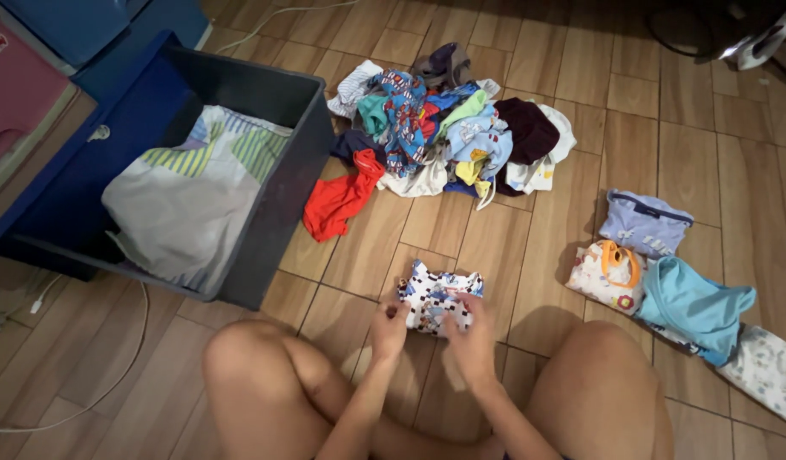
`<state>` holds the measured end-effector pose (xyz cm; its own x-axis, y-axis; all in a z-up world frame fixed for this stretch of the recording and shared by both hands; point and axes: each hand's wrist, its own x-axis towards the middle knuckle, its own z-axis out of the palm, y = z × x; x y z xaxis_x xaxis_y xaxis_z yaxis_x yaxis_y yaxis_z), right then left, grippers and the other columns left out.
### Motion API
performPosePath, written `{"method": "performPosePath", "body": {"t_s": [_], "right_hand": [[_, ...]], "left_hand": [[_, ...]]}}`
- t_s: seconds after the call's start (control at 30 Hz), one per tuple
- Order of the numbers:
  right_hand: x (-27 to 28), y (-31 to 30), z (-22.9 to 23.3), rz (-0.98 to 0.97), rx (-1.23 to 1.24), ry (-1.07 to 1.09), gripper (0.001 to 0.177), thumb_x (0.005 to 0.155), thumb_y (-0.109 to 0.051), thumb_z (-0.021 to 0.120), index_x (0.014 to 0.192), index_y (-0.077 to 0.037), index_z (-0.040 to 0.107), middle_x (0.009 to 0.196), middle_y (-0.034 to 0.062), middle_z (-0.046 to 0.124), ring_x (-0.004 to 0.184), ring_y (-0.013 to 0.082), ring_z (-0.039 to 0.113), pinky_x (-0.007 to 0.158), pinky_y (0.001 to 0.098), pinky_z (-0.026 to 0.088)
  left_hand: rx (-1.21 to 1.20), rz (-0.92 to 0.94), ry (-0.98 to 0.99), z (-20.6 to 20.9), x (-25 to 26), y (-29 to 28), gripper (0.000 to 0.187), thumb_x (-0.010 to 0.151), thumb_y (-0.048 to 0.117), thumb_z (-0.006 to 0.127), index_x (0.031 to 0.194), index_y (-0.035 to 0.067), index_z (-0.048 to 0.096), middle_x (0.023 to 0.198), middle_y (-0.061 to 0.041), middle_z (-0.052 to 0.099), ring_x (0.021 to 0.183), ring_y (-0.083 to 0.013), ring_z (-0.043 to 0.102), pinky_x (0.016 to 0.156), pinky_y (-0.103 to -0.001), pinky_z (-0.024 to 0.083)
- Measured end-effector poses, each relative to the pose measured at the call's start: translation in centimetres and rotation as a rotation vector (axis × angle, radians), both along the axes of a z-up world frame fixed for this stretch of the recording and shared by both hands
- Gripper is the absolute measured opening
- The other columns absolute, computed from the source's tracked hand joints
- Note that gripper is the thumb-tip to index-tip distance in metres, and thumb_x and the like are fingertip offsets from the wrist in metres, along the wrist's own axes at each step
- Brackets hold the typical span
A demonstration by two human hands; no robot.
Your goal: Fold various pieces of baby or children's clothing on the floor and stack them or place them in a bin.
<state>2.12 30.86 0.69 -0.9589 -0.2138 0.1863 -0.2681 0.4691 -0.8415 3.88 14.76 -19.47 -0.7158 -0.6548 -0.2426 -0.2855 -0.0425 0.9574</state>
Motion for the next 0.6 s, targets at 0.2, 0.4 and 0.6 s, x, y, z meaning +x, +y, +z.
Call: {"method": "performPosePath", "body": {"t_s": [0.2,0.4,0.6], "right_hand": [[0.8,2.9,-12.1,-0.53,-0.704,-0.756,0.06,0.086,-0.03,0.084,0.125,0.002,0.05,0.107,0.0167,0.05,0.097,0.0323,0.05,0.08,0.0446,0.045],[-2.7,1.3,-2.5,-0.54,-1.084,-1.367,0.055,0.084,-0.048,0.072,0.123,-0.01,0.063,0.115,0.0106,0.07,0.102,0.0286,0.065,0.086,0.0461,0.052],[-10.1,6.2,-7.6,-0.42,-1.297,-0.903,0.038,0.09,-0.019,0.07,0.126,-0.01,0.066,0.113,0.0046,0.074,0.098,0.0238,0.07,0.086,0.0464,0.055]], "left_hand": [[0.563,0.122,0.097,7.5,0.2,2.1,0.013,0.086,0.014,0.068,0.09,0.003,0.062,0.089,-0.008,0.069,0.081,-0.0184,0.071,0.075,-0.039,0.063],[0.653,-0.008,0.21,8.3,-1.1,3.5,0.012,0.089,0.012,0.07,0.09,0.008,0.058,0.091,-0.003,0.061,0.09,-0.0174,0.067,0.08,-0.038,0.061],[0.668,-0.235,0.25,11.2,-6.7,5.7,0.017,0.088,0.006,0.07,0.103,0.007,0.061,0.101,-0.002,0.063,0.096,-0.0152,0.066,0.083,-0.036,0.061]]}}
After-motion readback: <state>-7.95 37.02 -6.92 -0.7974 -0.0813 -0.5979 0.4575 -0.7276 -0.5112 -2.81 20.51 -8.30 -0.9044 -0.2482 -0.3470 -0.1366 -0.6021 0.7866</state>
